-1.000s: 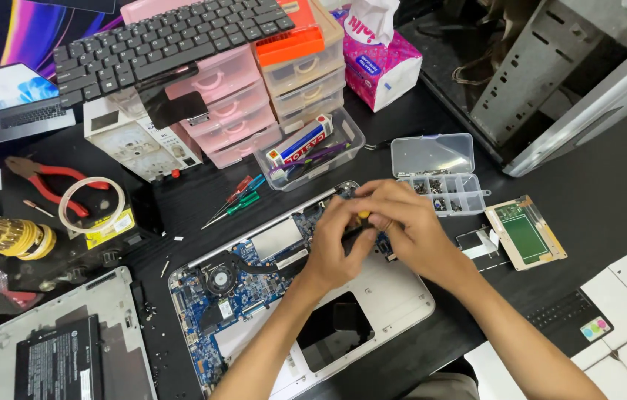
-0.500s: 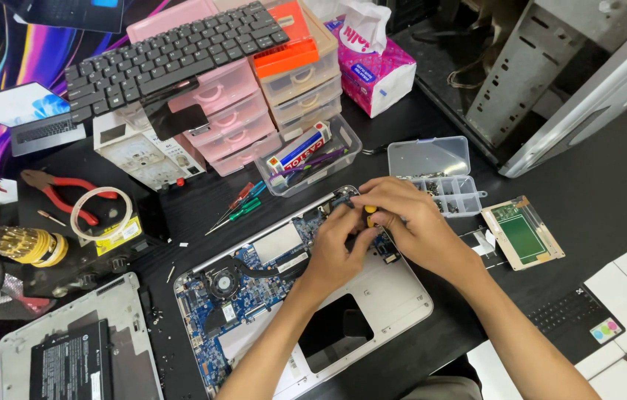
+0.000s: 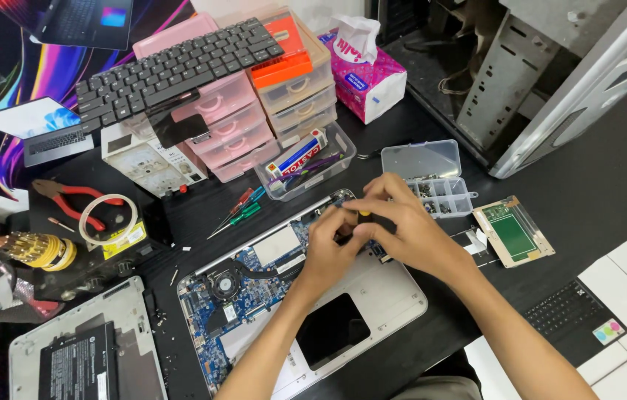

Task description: Repairing a laptop by removing internal screws and disconnecting ribbon cables

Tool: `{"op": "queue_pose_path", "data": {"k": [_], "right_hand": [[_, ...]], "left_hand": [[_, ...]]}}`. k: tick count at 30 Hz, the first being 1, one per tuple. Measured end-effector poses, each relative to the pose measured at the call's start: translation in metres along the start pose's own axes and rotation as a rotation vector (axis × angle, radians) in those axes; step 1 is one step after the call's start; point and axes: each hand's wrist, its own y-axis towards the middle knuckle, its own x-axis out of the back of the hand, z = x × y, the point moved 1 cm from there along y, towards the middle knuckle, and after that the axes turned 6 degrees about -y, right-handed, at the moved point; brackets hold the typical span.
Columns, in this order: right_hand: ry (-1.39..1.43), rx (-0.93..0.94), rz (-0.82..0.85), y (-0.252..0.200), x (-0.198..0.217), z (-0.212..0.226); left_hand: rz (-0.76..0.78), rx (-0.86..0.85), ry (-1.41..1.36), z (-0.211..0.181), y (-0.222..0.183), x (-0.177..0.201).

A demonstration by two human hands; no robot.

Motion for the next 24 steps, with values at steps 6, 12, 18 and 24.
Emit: {"op": "queue_pose_path", "data": {"k": [6, 12, 18, 24], "right_hand": [[0.059, -0.010, -0.008, 0.001, -0.006, -0.001], [0.001, -0.038, 0.020, -0.003, -0.001, 0.003], [0.063, -0.004, 0.016, 0.001, -0.004, 0.003], [-0.035, -0.009, 0.011, -0.005, -0.006, 0.000]], "left_hand": [[0.019, -0.021, 0.001, -0.024, 0.005, 0.002], [-0.007, 0.006, 0.018, -0.002, -0.001, -0.001], [0.061, -0.048, 0.015, -0.028, 0.005, -0.001], [0.020, -0.005, 0.021, 0.010, -0.005, -0.004]]}}
